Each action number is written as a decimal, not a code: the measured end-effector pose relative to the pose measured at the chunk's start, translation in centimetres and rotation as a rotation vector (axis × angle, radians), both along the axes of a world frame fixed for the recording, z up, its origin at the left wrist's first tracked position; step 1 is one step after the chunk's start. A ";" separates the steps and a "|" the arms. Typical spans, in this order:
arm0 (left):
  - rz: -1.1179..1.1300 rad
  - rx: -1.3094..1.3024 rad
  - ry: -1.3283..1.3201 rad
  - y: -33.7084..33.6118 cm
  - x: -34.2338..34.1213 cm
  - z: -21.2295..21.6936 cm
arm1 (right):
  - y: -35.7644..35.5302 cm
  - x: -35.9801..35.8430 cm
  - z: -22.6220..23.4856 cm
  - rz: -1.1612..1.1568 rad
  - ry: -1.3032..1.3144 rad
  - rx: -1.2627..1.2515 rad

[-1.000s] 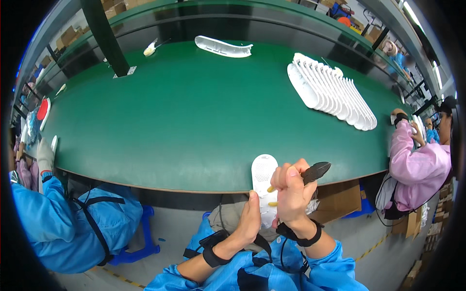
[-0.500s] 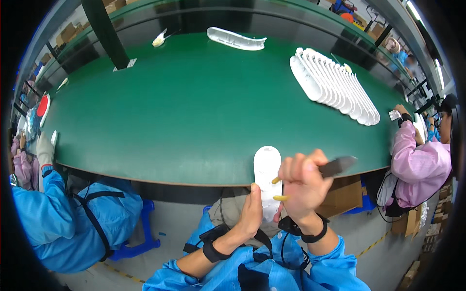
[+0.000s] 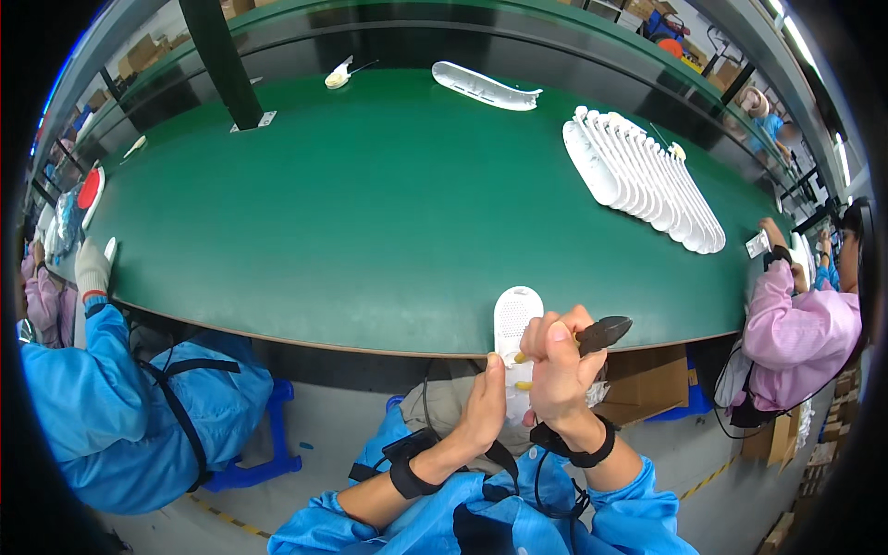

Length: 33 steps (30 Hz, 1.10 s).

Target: Trimming and inspecting white plastic parts using a hand tool on an assembly line.

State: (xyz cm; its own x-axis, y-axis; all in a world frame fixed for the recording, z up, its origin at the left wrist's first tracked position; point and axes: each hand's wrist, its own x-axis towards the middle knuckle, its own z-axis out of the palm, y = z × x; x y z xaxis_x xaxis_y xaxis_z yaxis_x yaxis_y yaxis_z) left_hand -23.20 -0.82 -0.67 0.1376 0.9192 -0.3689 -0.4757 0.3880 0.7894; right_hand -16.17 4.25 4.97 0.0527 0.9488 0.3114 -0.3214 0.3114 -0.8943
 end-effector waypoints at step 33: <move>-0.293 0.039 -0.220 1.1 -2.6 0.0 | 1.8 -1.5 -0.1 0.093 -0.364 -0.058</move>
